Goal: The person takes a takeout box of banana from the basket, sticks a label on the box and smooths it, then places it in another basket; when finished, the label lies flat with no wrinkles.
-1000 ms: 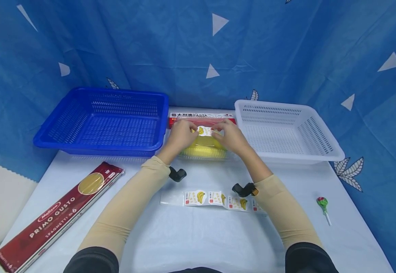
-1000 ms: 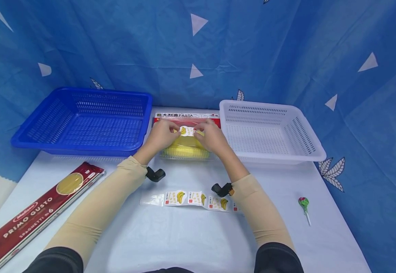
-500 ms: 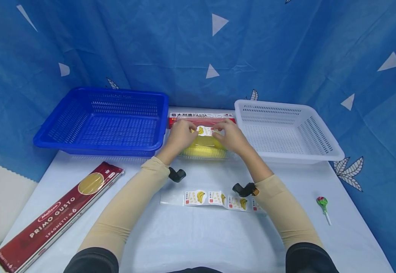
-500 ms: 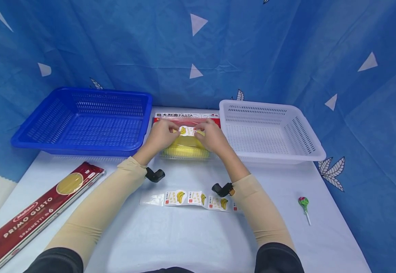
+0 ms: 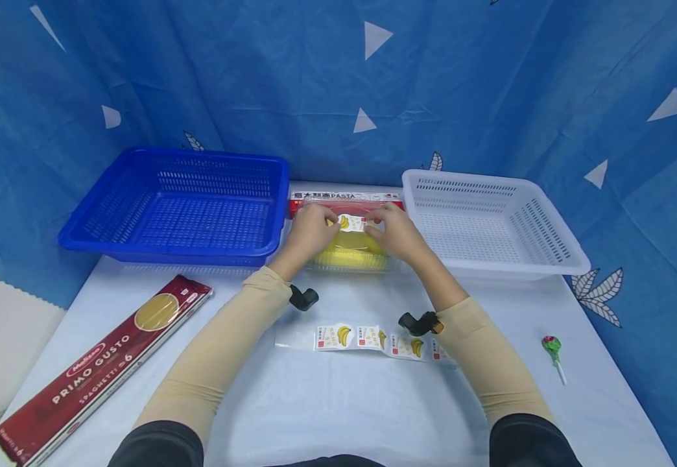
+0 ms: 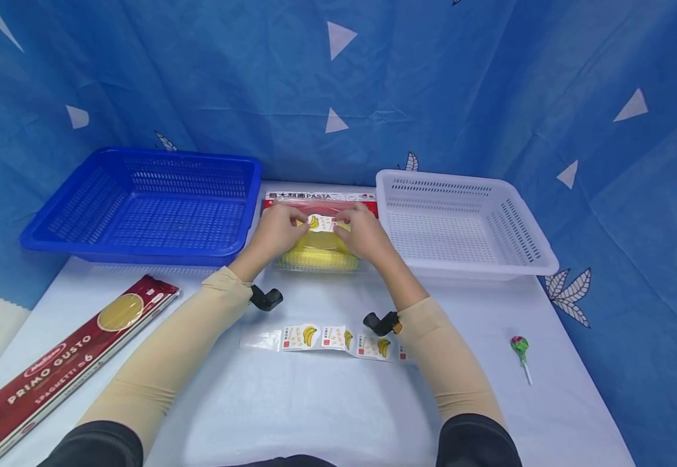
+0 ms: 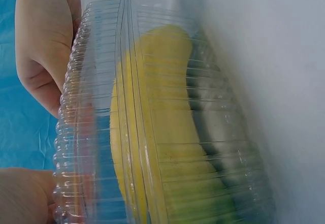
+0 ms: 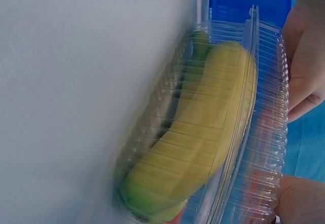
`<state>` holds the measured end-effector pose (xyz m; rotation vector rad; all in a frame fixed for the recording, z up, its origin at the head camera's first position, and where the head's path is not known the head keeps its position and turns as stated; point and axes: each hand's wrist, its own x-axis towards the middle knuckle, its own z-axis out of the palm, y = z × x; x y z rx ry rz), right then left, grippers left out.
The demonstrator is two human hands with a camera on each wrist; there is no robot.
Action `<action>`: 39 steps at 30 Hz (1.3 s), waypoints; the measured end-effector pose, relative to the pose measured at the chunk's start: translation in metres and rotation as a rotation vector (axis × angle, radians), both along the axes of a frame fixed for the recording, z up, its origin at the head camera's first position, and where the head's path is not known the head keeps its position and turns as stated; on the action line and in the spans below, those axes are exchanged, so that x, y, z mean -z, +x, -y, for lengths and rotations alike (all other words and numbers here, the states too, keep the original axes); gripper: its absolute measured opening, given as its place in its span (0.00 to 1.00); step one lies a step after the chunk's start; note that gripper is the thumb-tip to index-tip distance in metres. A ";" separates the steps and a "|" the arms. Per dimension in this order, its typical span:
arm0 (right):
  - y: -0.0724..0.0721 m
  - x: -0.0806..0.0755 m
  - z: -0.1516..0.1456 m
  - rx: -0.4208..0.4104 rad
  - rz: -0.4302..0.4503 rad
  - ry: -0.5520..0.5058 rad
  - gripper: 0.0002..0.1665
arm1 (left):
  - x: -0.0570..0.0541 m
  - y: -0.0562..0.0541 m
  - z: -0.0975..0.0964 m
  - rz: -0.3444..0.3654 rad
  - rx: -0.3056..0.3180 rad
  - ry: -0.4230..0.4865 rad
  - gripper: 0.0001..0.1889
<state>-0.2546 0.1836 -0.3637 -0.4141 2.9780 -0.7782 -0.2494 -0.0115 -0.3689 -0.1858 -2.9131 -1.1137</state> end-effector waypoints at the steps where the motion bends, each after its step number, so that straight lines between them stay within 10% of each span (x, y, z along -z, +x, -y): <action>1: 0.000 0.000 0.000 -0.001 0.000 0.000 0.19 | 0.000 0.000 0.000 0.000 0.000 0.002 0.12; 31: 0.003 -0.002 0.002 0.002 0.012 0.008 0.20 | 0.000 0.005 0.000 -0.041 0.007 -0.023 0.14; 39: 0.011 -0.003 0.003 -0.031 -0.031 -0.041 0.22 | -0.004 0.019 0.001 -0.180 0.046 -0.004 0.15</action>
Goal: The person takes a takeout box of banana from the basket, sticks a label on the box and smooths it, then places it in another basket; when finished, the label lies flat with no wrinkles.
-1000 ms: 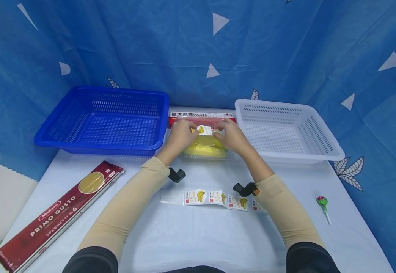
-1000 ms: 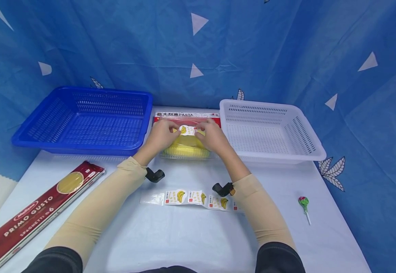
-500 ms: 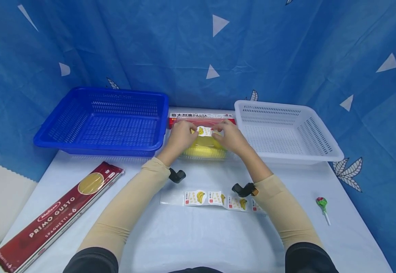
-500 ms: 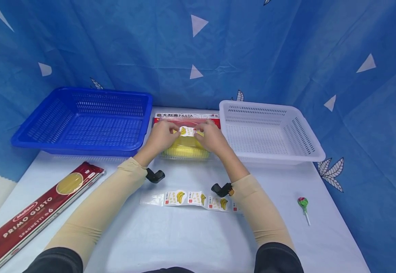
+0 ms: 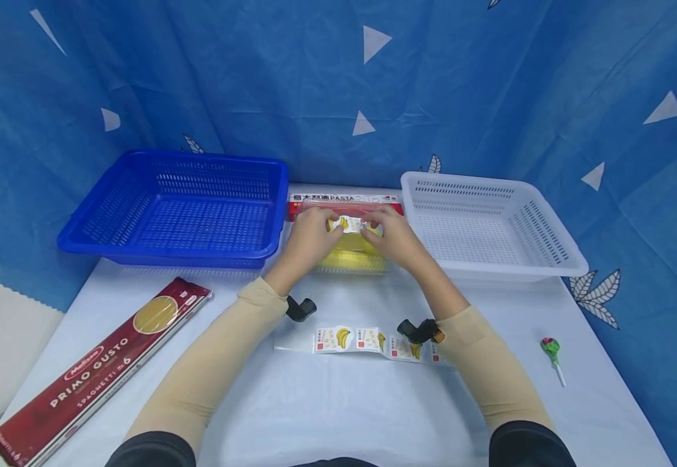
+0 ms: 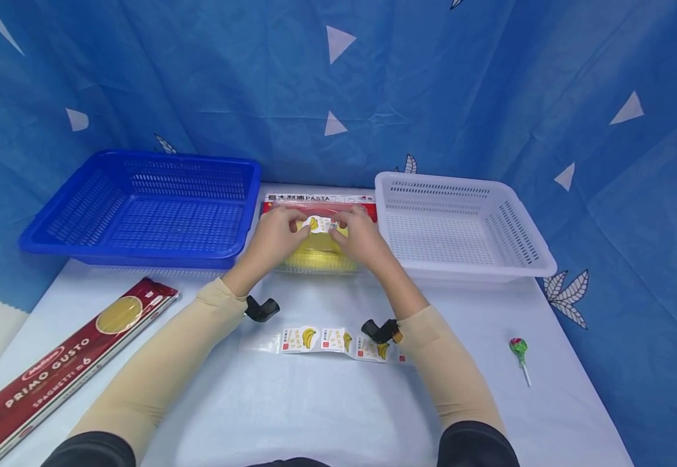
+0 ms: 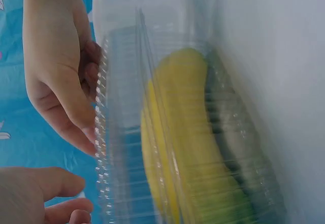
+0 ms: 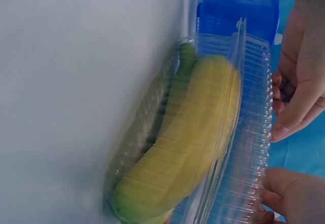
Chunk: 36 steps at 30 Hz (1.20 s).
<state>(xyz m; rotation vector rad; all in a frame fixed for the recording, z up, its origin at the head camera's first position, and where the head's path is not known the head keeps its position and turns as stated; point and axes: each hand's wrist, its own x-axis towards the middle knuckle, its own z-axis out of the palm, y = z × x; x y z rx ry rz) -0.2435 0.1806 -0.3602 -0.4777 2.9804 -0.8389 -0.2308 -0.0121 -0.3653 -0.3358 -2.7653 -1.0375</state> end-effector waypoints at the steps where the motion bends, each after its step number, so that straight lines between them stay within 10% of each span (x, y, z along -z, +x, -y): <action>1: 0.002 0.000 0.000 -0.008 -0.015 -0.009 0.23 | -0.001 0.003 0.000 -0.013 0.004 0.006 0.16; 9: 0.020 -0.007 -0.005 -0.020 -0.128 -0.065 0.22 | -0.012 0.038 0.009 -0.040 0.010 -0.018 0.21; 18: 0.049 -0.014 -0.024 0.005 -0.128 -0.155 0.27 | -0.006 0.068 0.029 0.232 0.112 -0.045 0.35; 23: 0.067 -0.013 -0.041 0.060 -0.130 -0.185 0.29 | 0.007 0.073 0.040 0.335 0.096 -0.066 0.37; 36: 0.108 0.001 -0.120 0.338 -0.178 -0.143 0.34 | 0.029 0.068 0.044 0.259 -0.018 -0.109 0.35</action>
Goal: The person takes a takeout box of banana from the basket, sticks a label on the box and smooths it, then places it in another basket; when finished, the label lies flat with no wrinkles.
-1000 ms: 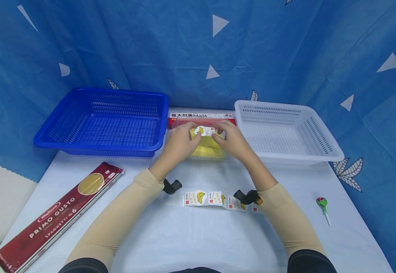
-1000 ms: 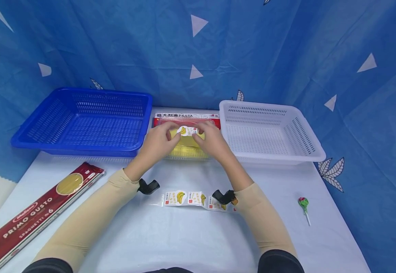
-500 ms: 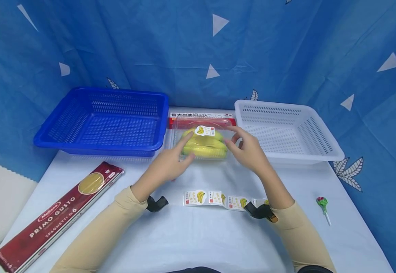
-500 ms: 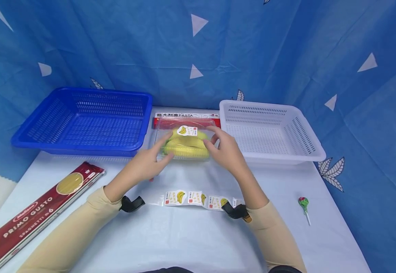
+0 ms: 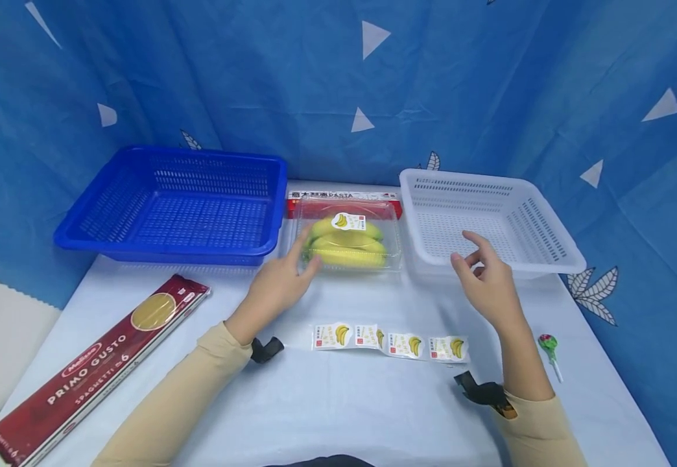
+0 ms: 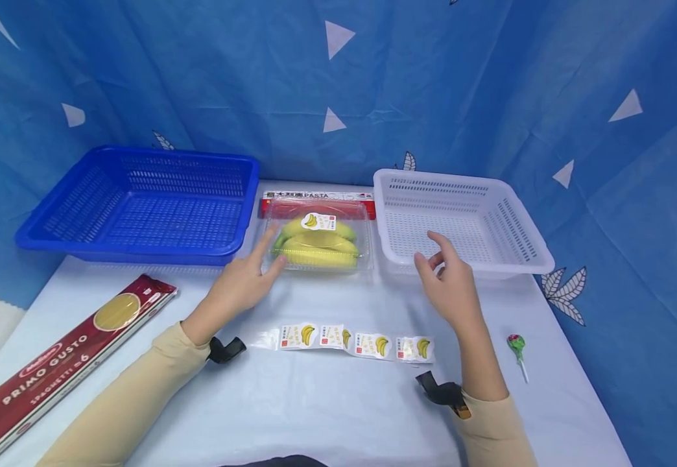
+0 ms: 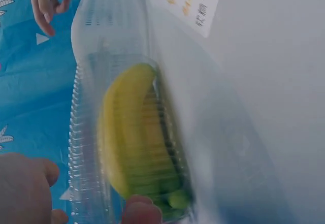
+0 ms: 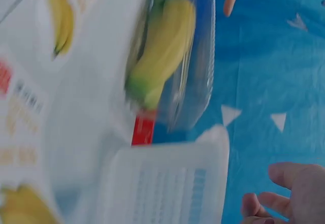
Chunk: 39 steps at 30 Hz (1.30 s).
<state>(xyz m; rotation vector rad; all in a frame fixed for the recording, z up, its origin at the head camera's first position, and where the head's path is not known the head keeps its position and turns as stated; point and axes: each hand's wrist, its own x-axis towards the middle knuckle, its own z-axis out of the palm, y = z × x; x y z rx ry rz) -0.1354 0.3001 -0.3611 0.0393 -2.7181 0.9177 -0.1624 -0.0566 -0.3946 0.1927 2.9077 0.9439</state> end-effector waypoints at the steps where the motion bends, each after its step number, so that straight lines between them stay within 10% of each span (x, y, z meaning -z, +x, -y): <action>1: 0.001 0.002 -0.007 0.023 0.005 0.007 0.34 | 0.001 -0.001 0.000 -0.005 -0.007 0.003 0.35; 15: 0.011 0.016 -0.083 0.331 0.153 -0.009 0.44 | 0.019 -0.012 0.002 -0.071 -0.041 0.037 0.36; 39: -0.024 0.036 -0.133 0.488 0.341 -0.291 0.53 | 0.029 -0.025 -0.010 -0.011 -0.105 0.267 0.33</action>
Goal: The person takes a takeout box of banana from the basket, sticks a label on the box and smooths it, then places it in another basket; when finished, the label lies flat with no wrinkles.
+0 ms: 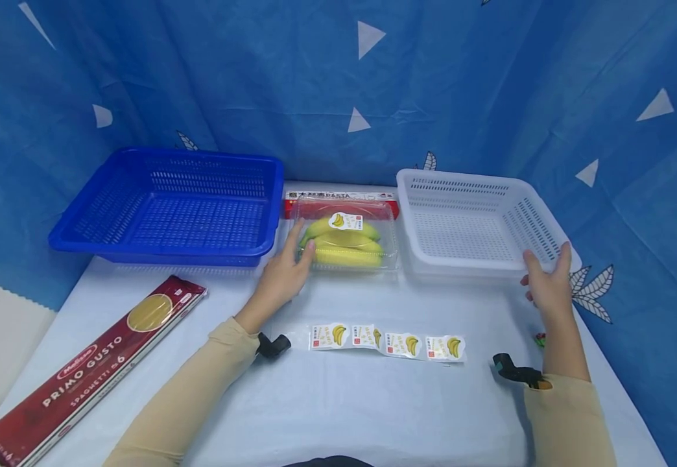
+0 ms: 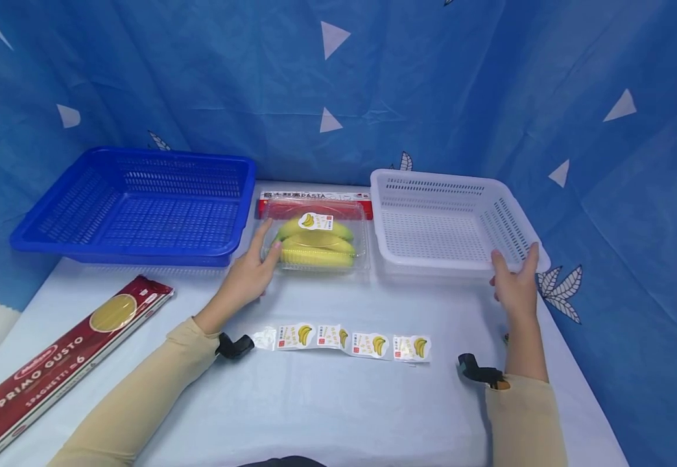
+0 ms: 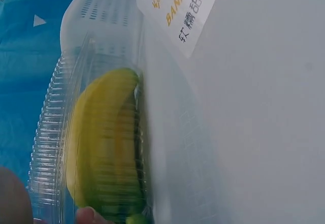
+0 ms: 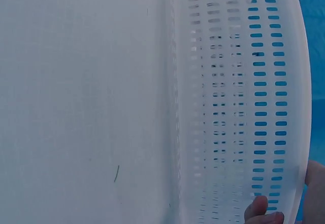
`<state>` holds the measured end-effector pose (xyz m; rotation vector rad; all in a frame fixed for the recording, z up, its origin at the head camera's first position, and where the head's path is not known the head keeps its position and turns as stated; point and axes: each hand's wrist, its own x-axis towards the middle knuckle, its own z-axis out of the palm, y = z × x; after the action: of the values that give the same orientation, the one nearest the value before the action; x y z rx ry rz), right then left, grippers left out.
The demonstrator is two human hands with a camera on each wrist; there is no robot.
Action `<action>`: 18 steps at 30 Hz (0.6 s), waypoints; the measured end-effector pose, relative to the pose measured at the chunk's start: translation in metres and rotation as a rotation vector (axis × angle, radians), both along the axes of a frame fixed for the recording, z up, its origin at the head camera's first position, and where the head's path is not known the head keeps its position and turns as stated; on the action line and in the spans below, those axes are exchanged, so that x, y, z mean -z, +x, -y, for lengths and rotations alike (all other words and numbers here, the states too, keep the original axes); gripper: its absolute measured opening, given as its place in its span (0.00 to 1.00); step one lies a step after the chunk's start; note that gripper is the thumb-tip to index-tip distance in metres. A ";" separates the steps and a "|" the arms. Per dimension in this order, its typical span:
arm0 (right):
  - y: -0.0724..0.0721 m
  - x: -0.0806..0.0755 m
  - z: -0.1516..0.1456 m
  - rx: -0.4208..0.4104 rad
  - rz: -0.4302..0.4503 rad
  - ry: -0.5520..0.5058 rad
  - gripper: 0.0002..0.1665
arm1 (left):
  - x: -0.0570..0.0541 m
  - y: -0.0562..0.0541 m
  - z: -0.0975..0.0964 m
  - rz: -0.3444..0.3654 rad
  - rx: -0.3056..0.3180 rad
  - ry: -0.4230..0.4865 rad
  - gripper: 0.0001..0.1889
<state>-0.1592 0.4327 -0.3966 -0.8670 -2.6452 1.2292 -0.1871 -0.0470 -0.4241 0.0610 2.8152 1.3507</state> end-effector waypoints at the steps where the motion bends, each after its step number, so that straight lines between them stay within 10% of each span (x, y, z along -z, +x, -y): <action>1: -0.001 0.000 -0.001 0.012 -0.002 -0.007 0.54 | 0.000 -0.001 0.000 -0.011 -0.003 0.000 0.33; 18: -0.012 -0.001 -0.021 0.144 -0.051 -0.150 0.64 | 0.003 -0.007 -0.005 -0.050 -0.055 0.148 0.32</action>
<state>-0.1710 0.4540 -0.3957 -1.0136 -2.4290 1.4062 -0.1943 -0.0424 -0.4274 0.0204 2.7714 1.5892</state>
